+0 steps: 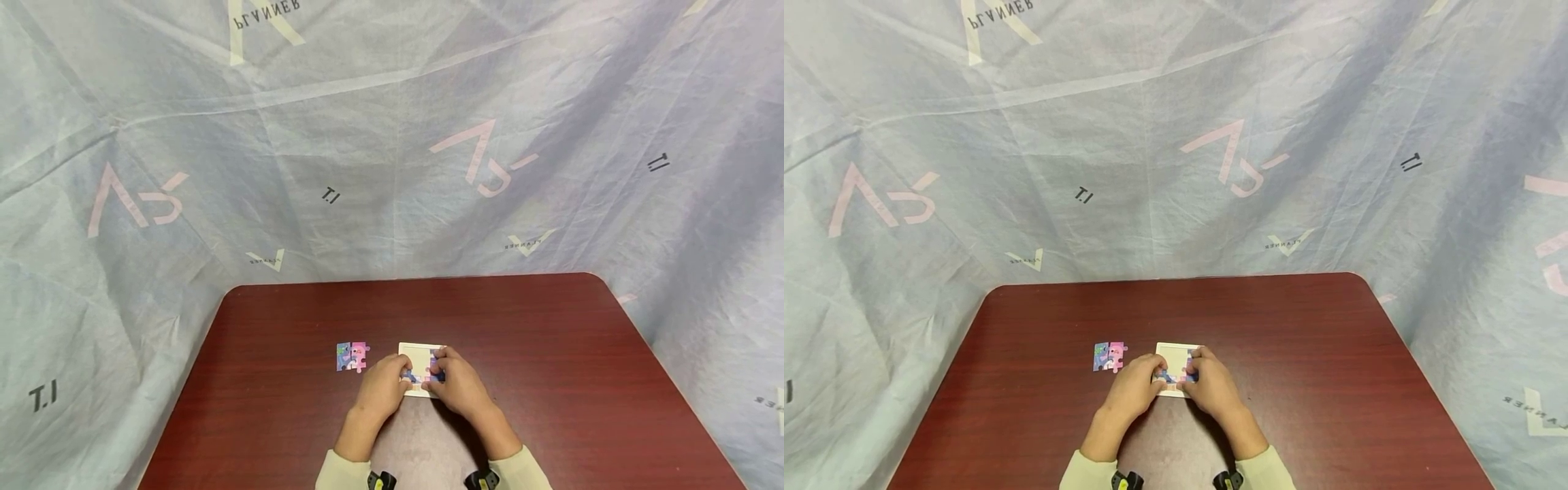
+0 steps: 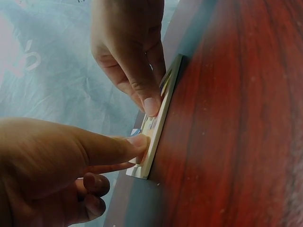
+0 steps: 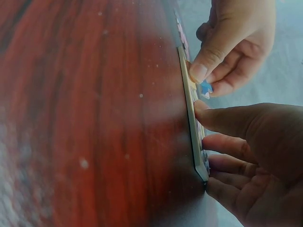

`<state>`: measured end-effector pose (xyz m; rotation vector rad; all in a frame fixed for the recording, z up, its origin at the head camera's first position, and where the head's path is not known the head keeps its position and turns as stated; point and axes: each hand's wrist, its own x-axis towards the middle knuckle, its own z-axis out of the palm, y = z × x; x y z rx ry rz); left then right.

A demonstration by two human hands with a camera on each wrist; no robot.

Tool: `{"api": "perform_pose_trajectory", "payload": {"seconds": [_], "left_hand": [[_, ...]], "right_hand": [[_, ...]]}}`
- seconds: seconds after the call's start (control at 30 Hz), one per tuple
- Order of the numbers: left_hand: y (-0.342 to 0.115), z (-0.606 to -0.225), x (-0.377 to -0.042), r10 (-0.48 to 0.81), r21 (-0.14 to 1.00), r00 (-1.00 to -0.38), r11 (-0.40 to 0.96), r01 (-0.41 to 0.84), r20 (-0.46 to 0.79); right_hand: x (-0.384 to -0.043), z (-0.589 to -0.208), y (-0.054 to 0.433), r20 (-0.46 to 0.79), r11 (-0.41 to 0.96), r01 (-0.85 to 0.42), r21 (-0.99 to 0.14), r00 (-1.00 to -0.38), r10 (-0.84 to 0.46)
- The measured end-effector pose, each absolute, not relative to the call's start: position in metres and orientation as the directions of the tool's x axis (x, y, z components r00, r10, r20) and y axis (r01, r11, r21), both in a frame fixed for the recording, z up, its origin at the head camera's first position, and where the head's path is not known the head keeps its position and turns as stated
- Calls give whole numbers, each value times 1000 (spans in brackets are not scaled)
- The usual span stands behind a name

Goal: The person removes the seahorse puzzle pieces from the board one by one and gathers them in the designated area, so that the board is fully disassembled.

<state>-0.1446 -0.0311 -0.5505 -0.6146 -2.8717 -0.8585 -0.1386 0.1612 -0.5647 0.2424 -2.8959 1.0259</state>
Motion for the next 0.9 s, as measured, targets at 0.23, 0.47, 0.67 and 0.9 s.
{"api": "perform_pose_trajectory", "payload": {"seconds": [0.23,0.47,0.67,0.9], "left_hand": [[-31,-549,-146,345,500,-917,769,397,198],[-32,-550,-145,341,510,-924,771,381,174],[-33,-549,-146,346,516,-921,764,388,180],[-36,-549,-149,330,538,-926,754,375,184]], "right_hand": [[-140,-563,161,105,764,-165,-624,-986,-128],[-136,-564,161,89,767,-149,-624,-989,-120],[-136,-564,162,83,767,-148,-624,-989,-123],[-140,-565,161,102,771,-163,-615,-987,-127]]}}
